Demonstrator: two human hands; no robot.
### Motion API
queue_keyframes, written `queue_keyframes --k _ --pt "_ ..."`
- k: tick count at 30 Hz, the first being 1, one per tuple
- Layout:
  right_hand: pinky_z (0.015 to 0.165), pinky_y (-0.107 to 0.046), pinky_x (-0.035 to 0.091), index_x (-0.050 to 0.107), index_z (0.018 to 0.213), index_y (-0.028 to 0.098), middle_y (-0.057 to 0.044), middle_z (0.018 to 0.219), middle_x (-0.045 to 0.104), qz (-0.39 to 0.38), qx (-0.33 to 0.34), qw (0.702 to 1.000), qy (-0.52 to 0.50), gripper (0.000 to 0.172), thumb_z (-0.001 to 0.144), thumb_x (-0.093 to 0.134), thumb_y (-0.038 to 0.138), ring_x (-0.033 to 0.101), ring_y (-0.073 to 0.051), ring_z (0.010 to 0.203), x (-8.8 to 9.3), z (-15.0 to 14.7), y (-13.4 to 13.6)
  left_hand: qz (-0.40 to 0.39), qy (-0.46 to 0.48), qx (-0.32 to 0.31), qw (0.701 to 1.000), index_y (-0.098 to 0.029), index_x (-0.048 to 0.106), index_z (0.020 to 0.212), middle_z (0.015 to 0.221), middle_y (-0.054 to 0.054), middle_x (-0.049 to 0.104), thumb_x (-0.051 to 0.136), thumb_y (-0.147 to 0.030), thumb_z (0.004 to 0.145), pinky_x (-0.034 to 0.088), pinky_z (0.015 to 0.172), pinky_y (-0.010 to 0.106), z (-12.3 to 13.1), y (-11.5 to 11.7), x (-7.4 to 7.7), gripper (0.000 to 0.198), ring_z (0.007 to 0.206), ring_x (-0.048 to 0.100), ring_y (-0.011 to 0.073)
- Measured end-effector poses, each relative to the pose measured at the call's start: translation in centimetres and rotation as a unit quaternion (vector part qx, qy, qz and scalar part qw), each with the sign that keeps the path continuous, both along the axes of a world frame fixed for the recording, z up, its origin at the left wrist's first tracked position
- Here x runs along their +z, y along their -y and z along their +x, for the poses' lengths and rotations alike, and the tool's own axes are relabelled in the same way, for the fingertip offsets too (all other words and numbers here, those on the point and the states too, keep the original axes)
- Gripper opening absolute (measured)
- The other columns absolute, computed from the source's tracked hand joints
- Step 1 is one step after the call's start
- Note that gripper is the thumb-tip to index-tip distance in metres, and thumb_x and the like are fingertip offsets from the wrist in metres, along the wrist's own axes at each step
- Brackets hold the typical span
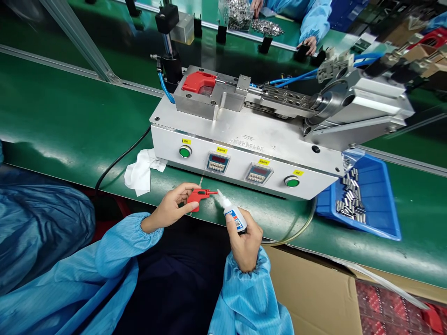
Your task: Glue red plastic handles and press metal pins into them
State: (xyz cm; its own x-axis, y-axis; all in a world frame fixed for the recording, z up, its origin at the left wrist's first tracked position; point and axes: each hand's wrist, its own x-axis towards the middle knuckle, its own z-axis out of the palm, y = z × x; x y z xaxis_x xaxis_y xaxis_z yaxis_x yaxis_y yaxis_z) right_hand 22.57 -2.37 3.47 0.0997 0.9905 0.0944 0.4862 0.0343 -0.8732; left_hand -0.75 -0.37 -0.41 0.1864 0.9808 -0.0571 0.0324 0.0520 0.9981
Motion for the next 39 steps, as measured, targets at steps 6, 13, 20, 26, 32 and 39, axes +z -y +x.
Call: queue_keyframes --k 6,13,20,26,32,39 --pt "0.095 -0.043 0.06 0.068 0.117 0.022 -0.011 0.111 0.077 0.014 0.02 0.997 -0.076 0.029 0.101 0.066 0.046 0.073 -0.029 0.109 -1.5 1.1 -0.1 -0.032 0.027 -0.002 0.999 -0.02 0.065 0.129 0.109 0.008 0.078 0.075 -0.039 0.092 0.059 0.075 0.028 0.0 -0.2 0.3 0.042 0.089 0.074 0.0188" --pt "0.112 -0.055 0.054 0.062 0.13 0.022 -0.015 0.133 0.072 0.069 0.076 0.99 0.094 0.028 0.105 0.058 0.033 0.058 -0.034 0.143 -4.1 3.4 0.0 -0.053 0.005 -0.026 0.998 -0.02 0.065 0.131 0.112 0.009 0.078 0.072 -0.039 0.094 0.059 0.081 0.03 -1.8 -1.1 -0.1 0.043 0.098 0.074 0.0215" --pt "0.098 -0.042 0.063 0.062 0.138 0.029 -0.01 0.128 0.073 0.135 0.037 0.978 0.157 0.034 0.106 0.055 0.037 0.073 -0.028 0.116 3.0 8.0 -2.4 -0.042 0.02 -0.035 0.998 -0.02 0.067 0.131 0.113 0.009 0.078 0.071 -0.042 0.094 0.056 0.081 0.029 -1.7 -1.8 -0.8 0.044 0.098 0.072 0.0214" --pt "0.105 -0.046 0.057 0.073 0.121 0.028 -0.011 0.122 0.072 0.266 0.209 0.91 0.239 0.025 0.105 0.054 0.028 0.069 -0.029 0.117 13.2 0.4 -14.9 -0.033 0.043 -0.035 0.998 -0.02 0.069 0.128 0.109 0.008 0.077 0.072 -0.045 0.093 0.054 0.081 0.03 -1.5 -2.3 -1.1 0.044 0.096 0.07 0.0214" --pt "0.103 -0.045 0.055 0.075 0.112 0.02 -0.014 0.128 0.066 0.19 0.28 0.852 0.399 0.022 0.097 0.06 0.018 0.063 -0.03 0.118 15.1 -8.7 -27.8 -0.014 0.057 -0.02 0.998 -0.019 0.067 0.13 0.104 0.008 0.075 0.072 -0.044 0.093 0.054 0.081 0.029 -1.2 -2.5 -1.4 0.045 0.096 0.068 0.0211" --pt "0.097 -0.044 0.053 0.075 0.093 0.021 -0.011 0.116 0.067 0.221 0.283 0.828 0.43 0.009 0.093 0.067 0.019 0.06 -0.03 0.112 14.2 -9.5 -28.9 -0.015 0.066 -0.042 0.997 -0.019 0.067 0.129 0.108 0.009 0.076 0.072 -0.042 0.093 0.055 0.079 0.028 -1.4 -2.5 -1.4 0.043 0.096 0.068 0.0209"
